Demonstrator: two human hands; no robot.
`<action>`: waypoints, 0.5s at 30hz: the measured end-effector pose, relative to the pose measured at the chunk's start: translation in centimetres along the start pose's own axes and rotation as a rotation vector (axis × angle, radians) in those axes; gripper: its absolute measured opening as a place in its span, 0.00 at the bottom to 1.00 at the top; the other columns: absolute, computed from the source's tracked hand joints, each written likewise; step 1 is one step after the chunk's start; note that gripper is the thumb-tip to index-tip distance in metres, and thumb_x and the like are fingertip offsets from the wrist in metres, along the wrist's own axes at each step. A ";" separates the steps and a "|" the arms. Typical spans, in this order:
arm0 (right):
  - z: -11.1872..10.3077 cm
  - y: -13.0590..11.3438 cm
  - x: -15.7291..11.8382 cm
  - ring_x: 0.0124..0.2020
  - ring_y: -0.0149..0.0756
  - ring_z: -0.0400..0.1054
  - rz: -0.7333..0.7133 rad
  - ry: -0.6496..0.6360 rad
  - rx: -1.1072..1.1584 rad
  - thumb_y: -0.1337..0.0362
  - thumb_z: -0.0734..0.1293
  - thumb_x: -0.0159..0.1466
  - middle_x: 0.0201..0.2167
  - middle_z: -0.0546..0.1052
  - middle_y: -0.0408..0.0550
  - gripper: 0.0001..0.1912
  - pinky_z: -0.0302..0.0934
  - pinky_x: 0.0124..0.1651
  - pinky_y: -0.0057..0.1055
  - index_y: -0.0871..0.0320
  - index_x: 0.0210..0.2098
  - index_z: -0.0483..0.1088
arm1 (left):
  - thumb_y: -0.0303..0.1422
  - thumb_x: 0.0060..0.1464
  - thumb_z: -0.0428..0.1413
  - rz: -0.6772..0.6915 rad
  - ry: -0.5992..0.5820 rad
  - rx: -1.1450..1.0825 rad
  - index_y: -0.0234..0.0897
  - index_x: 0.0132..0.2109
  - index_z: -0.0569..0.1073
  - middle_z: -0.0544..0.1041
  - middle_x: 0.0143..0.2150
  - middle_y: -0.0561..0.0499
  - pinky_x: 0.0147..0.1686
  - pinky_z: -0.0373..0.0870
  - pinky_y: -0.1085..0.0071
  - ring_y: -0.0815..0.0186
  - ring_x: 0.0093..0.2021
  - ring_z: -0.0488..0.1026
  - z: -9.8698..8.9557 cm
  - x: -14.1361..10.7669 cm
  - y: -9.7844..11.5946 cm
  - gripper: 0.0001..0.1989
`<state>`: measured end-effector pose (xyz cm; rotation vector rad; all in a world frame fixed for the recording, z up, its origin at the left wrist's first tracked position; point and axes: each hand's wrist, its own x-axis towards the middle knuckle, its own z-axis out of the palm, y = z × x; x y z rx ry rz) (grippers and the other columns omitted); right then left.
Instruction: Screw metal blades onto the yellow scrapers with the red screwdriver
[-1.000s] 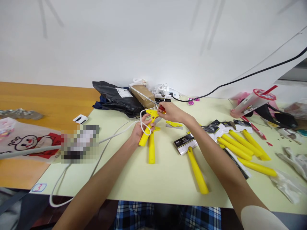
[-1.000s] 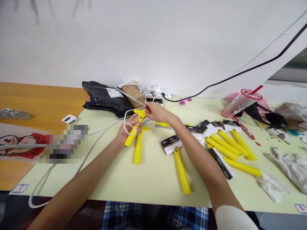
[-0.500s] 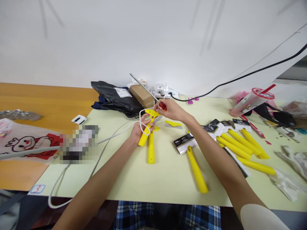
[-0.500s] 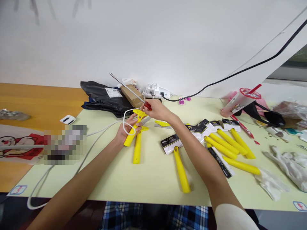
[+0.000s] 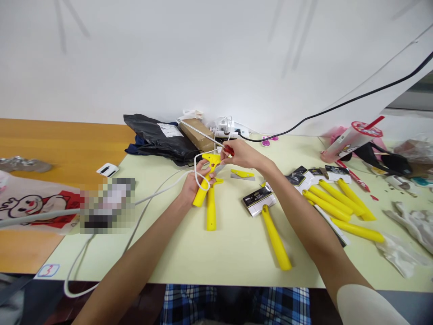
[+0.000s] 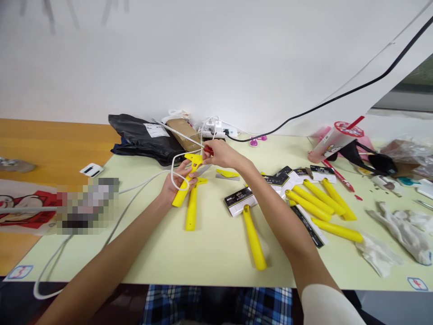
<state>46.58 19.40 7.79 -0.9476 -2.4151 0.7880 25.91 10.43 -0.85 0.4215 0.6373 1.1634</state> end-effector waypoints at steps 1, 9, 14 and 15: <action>0.0 0.1 0.0 0.35 0.39 0.73 0.009 -0.012 0.020 0.68 0.73 0.57 0.33 0.82 0.44 0.17 0.58 0.39 0.36 0.52 0.28 0.58 | 0.23 0.52 0.68 0.006 0.001 0.003 0.45 0.55 0.70 0.68 0.30 0.59 0.24 0.63 0.79 0.72 0.24 0.70 0.0 0.0 0.0 0.27; -0.7 0.7 -0.1 0.42 0.47 0.81 0.044 -0.016 0.150 0.65 0.73 0.57 0.33 0.82 0.45 0.20 0.64 0.41 0.37 0.50 0.29 0.54 | 0.21 0.49 0.69 0.043 0.023 -0.020 0.44 0.54 0.69 0.77 0.39 0.54 0.25 0.66 0.78 0.72 0.27 0.73 0.4 0.0 0.0 0.29; -1.1 0.1 -0.4 0.43 0.45 0.81 0.045 -0.007 0.119 0.67 0.72 0.58 0.34 0.83 0.45 0.19 0.63 0.41 0.36 0.51 0.28 0.55 | 0.21 0.47 0.70 0.037 0.020 -0.026 0.44 0.53 0.69 0.77 0.40 0.54 0.25 0.66 0.78 0.72 0.27 0.73 0.5 0.0 -0.1 0.30; -1.1 -0.1 -0.5 0.41 0.44 0.80 0.048 -0.003 0.081 0.68 0.72 0.58 0.34 0.83 0.45 0.18 0.62 0.41 0.35 0.51 0.28 0.55 | 0.21 0.47 0.70 0.044 0.017 -0.025 0.44 0.53 0.69 0.77 0.41 0.54 0.25 0.66 0.77 0.73 0.27 0.73 0.5 0.0 -0.1 0.30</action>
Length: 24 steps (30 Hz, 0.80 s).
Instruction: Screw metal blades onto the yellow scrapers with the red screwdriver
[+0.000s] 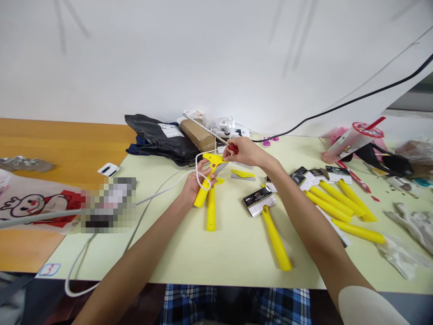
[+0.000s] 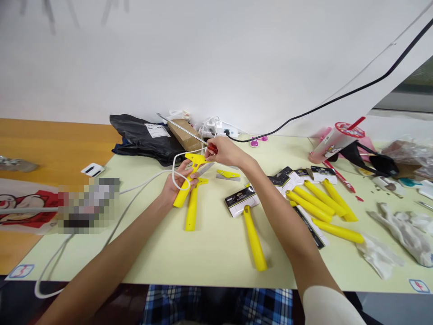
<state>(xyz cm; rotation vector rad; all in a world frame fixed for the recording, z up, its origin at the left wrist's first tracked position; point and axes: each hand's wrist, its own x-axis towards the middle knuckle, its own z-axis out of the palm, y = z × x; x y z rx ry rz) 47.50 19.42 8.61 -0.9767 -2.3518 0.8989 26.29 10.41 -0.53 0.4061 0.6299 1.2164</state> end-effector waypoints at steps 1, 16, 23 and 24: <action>0.0 -0.2 -0.1 0.39 0.42 0.78 0.004 0.004 -0.044 0.70 0.72 0.58 0.34 0.83 0.45 0.18 0.61 0.41 0.35 0.52 0.28 0.56 | 0.21 0.46 0.70 0.009 -0.003 0.000 0.43 0.53 0.69 0.78 0.41 0.54 0.25 0.66 0.77 0.73 0.27 0.73 0.0 0.0 0.0 0.30; 0.0 -2.1 -0.6 0.31 0.34 0.65 0.033 -0.005 -0.267 0.73 0.75 0.61 0.31 0.78 0.42 0.18 0.56 0.38 0.36 0.54 0.28 0.62 | 0.25 0.47 0.73 0.061 -0.075 0.104 0.43 0.58 0.73 0.78 0.42 0.53 0.25 0.68 0.77 0.72 0.27 0.73 -0.4 -0.2 -0.6 0.33; -0.2 -2.0 -1.2 0.31 0.34 0.66 0.042 -0.028 -0.218 0.74 0.74 0.61 0.31 0.79 0.42 0.17 0.55 0.37 0.35 0.54 0.28 0.63 | 0.27 0.46 0.74 0.054 -0.079 0.144 0.42 0.55 0.74 0.77 0.41 0.52 0.24 0.68 0.76 0.71 0.27 0.74 -0.3 -0.2 -0.7 0.30; -0.2 -1.9 -1.3 0.31 0.34 0.65 0.039 -0.020 -0.222 0.74 0.74 0.62 0.31 0.78 0.41 0.17 0.55 0.37 0.35 0.54 0.28 0.62 | 0.27 0.46 0.74 0.052 -0.084 0.147 0.42 0.55 0.74 0.77 0.41 0.52 0.24 0.68 0.76 0.71 0.27 0.74 -0.3 -0.2 -0.7 0.30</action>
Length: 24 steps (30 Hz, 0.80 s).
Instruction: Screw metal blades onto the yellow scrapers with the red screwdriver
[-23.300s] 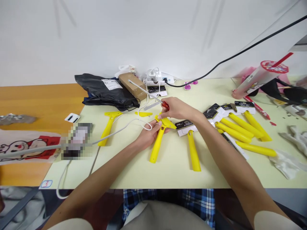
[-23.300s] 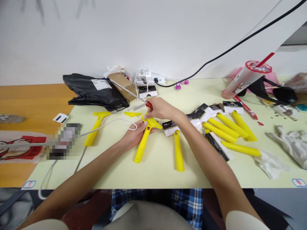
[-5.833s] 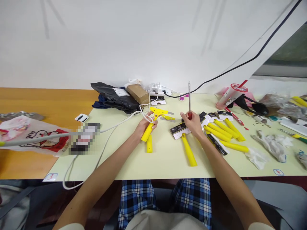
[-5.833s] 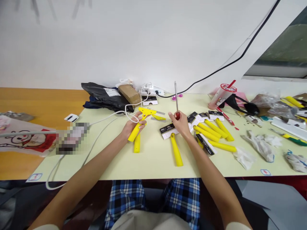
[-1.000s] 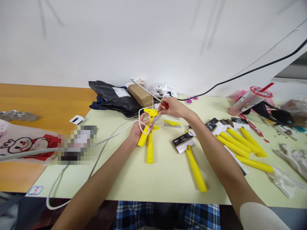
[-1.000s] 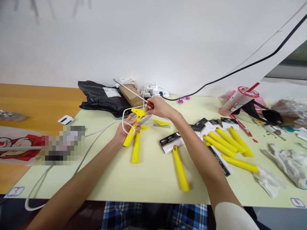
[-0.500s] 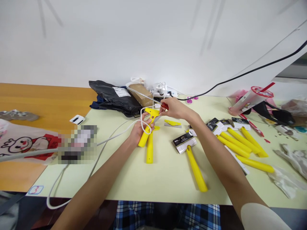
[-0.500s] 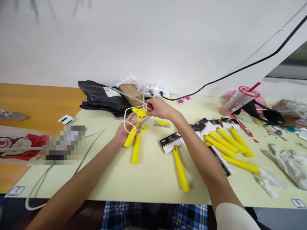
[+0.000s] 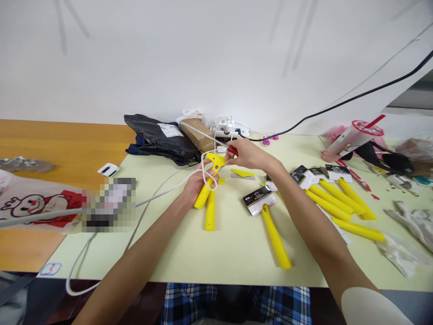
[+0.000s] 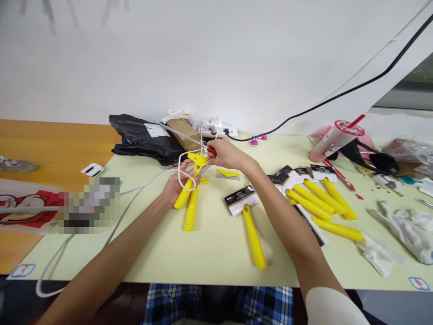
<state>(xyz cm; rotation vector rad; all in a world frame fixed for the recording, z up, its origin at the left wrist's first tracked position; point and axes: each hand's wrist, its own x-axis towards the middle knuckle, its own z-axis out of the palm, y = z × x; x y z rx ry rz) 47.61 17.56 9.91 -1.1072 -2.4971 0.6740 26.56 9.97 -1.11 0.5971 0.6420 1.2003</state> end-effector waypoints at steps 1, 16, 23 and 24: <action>0.0 0.2 -0.1 0.31 0.34 0.64 -0.001 0.008 -0.004 0.74 0.74 0.62 0.30 0.77 0.41 0.17 0.54 0.37 0.35 0.54 0.28 0.62 | 0.27 0.46 0.74 -0.001 -0.004 0.001 0.42 0.54 0.73 0.77 0.41 0.52 0.24 0.68 0.76 0.71 0.27 0.74 0.0 0.0 0.0 0.29; 0.5 0.4 -0.2 0.32 0.37 0.60 -0.046 -0.016 -0.072 0.69 0.71 0.67 0.30 0.71 0.42 0.16 0.52 0.37 0.37 0.52 0.32 0.59 | 0.24 0.46 0.71 0.006 -0.014 -0.021 0.42 0.57 0.74 0.77 0.41 0.52 0.26 0.70 0.75 0.70 0.28 0.74 0.0 -0.2 0.0 0.31; 0.7 0.5 -0.2 0.32 0.37 0.60 -0.019 -0.022 -0.081 0.65 0.72 0.69 0.31 0.69 0.41 0.17 0.52 0.37 0.37 0.51 0.33 0.58 | 0.25 0.48 0.72 -0.010 0.002 -0.044 0.42 0.56 0.73 0.78 0.42 0.52 0.26 0.70 0.77 0.72 0.29 0.74 -0.2 -0.2 0.0 0.30; 0.8 0.5 -0.2 0.32 0.37 0.60 -0.021 -0.021 -0.080 0.64 0.72 0.70 0.31 0.69 0.41 0.17 0.51 0.38 0.37 0.51 0.33 0.58 | 0.25 0.48 0.72 -0.009 0.002 -0.050 0.42 0.56 0.73 0.78 0.42 0.52 0.25 0.69 0.77 0.72 0.29 0.74 -0.2 -0.2 0.0 0.30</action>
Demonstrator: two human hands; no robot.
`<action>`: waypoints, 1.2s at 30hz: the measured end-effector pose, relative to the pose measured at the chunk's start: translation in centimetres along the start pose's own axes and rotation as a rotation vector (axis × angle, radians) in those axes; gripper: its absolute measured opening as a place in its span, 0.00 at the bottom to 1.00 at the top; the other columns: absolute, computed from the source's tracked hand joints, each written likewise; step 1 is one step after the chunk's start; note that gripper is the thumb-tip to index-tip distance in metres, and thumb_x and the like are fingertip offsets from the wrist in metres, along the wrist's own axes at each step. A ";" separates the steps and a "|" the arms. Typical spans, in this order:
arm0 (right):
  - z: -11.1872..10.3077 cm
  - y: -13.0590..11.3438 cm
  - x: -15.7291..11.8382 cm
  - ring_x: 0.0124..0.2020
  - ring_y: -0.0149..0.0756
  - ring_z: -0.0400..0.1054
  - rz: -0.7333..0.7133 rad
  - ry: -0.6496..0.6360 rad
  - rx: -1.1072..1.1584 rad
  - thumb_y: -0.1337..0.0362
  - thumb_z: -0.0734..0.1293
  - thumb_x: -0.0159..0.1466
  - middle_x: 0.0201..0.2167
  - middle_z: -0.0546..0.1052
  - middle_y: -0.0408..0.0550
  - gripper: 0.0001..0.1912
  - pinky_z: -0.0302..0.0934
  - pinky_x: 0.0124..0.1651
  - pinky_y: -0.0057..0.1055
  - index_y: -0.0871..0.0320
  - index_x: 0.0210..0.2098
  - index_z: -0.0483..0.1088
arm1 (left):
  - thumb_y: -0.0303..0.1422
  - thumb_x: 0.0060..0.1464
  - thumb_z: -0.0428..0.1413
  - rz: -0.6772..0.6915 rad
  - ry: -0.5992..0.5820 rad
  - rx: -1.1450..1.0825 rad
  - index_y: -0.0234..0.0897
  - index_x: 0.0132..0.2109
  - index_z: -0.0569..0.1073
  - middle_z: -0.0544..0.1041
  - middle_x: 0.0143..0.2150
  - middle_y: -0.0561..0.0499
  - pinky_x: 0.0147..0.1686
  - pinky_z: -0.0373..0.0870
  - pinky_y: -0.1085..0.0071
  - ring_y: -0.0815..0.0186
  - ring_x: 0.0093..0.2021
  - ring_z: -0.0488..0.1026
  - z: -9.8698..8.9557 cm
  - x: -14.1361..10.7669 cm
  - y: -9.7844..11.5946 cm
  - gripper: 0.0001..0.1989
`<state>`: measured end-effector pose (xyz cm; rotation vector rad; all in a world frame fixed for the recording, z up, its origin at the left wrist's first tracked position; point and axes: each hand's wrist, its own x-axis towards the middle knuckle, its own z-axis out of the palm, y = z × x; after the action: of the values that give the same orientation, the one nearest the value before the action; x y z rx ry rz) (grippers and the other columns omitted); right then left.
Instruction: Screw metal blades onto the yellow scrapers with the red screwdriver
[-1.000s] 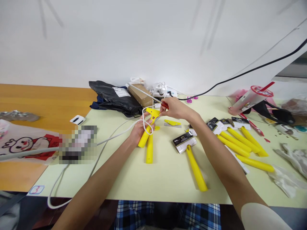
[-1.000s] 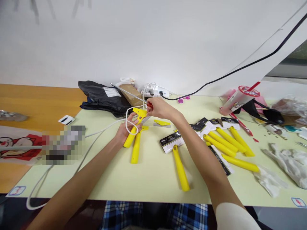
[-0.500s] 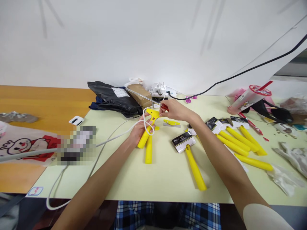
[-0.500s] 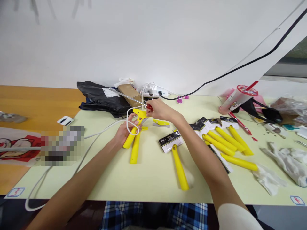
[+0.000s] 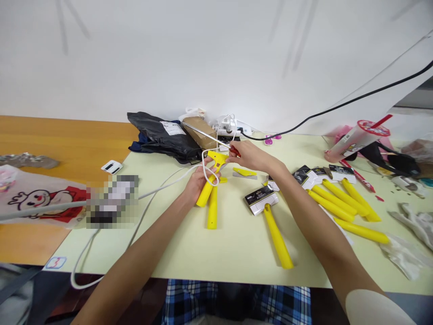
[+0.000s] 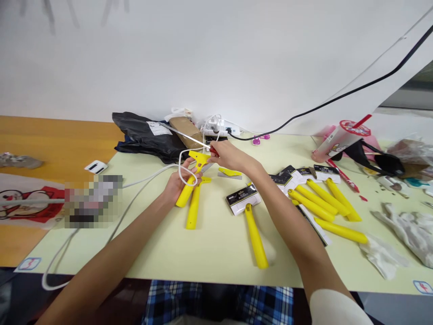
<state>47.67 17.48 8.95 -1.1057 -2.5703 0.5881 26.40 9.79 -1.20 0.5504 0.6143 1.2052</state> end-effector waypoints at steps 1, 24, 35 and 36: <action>0.1 0.0 0.0 0.32 0.37 0.60 -0.002 0.001 -0.001 0.63 0.72 0.70 0.32 0.70 0.42 0.17 0.51 0.38 0.37 0.51 0.33 0.58 | 0.24 0.48 0.72 0.001 0.003 -0.008 0.42 0.56 0.73 0.77 0.42 0.52 0.25 0.69 0.77 0.72 0.29 0.74 0.1 0.0 0.0 0.30; -0.1 1.4 0.2 0.34 0.38 0.62 0.011 0.028 0.107 0.58 0.73 0.70 0.34 0.72 0.43 0.13 0.55 0.39 0.37 0.53 0.35 0.65 | 0.21 0.52 0.68 -0.064 0.030 -0.119 0.45 0.61 0.73 0.74 0.39 0.54 0.27 0.69 0.79 0.73 0.29 0.74 0.1 0.2 0.2 0.30; -0.3 1.5 0.1 0.33 0.37 0.62 0.015 0.005 0.124 0.58 0.73 0.68 0.34 0.72 0.42 0.13 0.56 0.39 0.37 0.53 0.37 0.65 | 0.22 0.53 0.68 -0.100 0.051 -0.119 0.43 0.60 0.73 0.73 0.35 0.54 0.21 0.63 0.81 0.73 0.25 0.72 0.4 0.1 0.2 0.28; -0.2 1.6 0.1 0.33 0.37 0.61 0.016 0.008 0.118 0.57 0.73 0.68 0.34 0.71 0.42 0.14 0.55 0.38 0.37 0.53 0.36 0.64 | 0.22 0.53 0.67 -0.110 0.058 -0.115 0.43 0.60 0.73 0.72 0.34 0.55 0.21 0.63 0.81 0.73 0.25 0.71 0.5 0.0 0.3 0.28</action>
<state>48.68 18.58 8.43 -1.0876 -2.4874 0.7273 26.53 9.89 -0.67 0.3817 0.6126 1.1480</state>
